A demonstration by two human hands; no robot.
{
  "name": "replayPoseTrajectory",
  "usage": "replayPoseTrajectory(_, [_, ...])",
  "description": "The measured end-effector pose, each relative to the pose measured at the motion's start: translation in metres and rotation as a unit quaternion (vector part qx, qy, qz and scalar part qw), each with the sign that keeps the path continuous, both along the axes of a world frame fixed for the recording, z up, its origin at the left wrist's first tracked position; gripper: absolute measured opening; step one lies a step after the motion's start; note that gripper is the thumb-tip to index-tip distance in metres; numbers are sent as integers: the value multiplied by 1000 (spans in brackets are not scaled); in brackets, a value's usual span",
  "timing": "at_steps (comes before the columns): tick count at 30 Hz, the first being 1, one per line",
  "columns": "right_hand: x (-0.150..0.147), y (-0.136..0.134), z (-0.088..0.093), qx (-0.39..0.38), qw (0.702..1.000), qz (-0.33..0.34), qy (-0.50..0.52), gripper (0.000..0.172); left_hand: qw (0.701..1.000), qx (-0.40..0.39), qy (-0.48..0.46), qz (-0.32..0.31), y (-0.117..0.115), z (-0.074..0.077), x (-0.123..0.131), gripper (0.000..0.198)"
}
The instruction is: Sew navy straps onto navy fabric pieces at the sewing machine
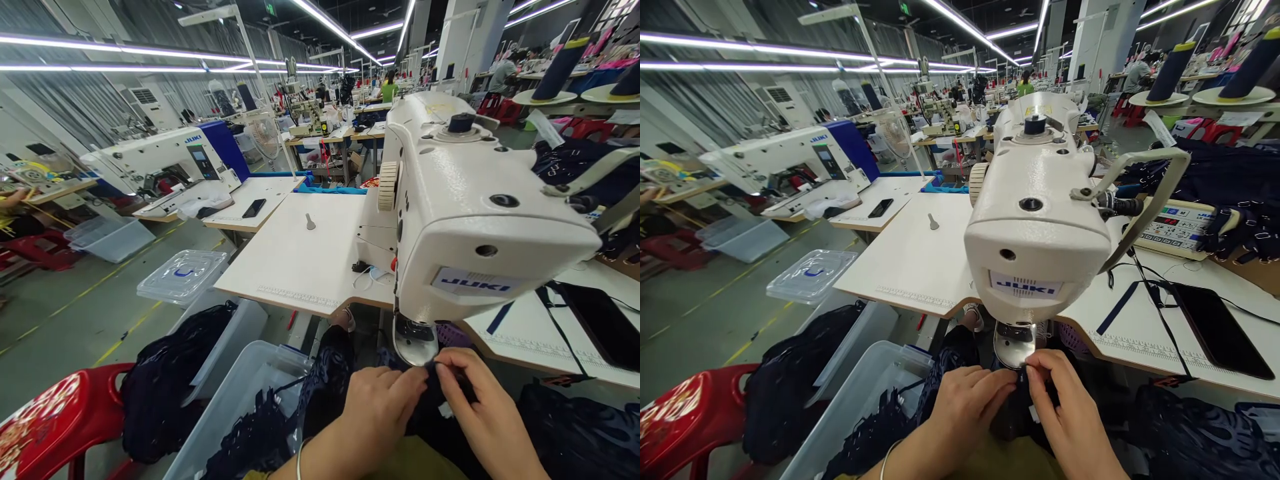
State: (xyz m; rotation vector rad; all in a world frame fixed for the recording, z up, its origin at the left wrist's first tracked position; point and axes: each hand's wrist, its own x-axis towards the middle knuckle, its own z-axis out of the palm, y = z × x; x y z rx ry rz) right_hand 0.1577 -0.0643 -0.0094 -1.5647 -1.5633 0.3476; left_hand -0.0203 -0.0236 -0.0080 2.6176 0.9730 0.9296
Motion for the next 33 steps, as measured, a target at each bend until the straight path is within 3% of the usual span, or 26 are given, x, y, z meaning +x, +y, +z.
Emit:
replayPoseTrajectory(6, [17, -7, -5, -51, 983, 169, -58, 26, 989, -144, -1, -13, 7, 6, -7, 5])
replayPoseTrajectory(10, [18, -13, -10, -110, 967, 229, -20, 18, 970, -237, 40, -35, 8, 12, -6, 3])
replayPoseTrajectory(13, [18, -13, -14, -155, 966, 204, 39, 19, 968, -236, 76, -27, 12, 6, -6, 6])
replayPoseTrajectory(17, [24, -8, -23, -243, 953, 135, 123, 27, 964, -252, 60, 65, 20, -11, -13, 22])
replayPoseTrajectory(19, [24, -7, -28, -277, 939, 107, 172, 32, 954, -293, 40, 39, 20, -16, -14, 18])
replayPoseTrajectory(22, [14, -6, -33, -280, 914, 73, 283, 35, 923, -380, -4, -54, 14, -18, -10, 17])
replayPoseTrajectory(26, [-4, -8, -39, -253, 881, 38, 398, 37, 875, -468, -118, -35, 8, -22, 1, 17])
replayPoseTrajectory(29, [-7, -11, -44, -226, 906, 32, 357, 34, 881, -457, -122, -8, 8, -26, 4, 9])
replayPoseTrajectory(33, [1, -10, -41, -203, 938, 105, 262, 35, 894, -437, -103, -2, 6, -23, 3, 6])
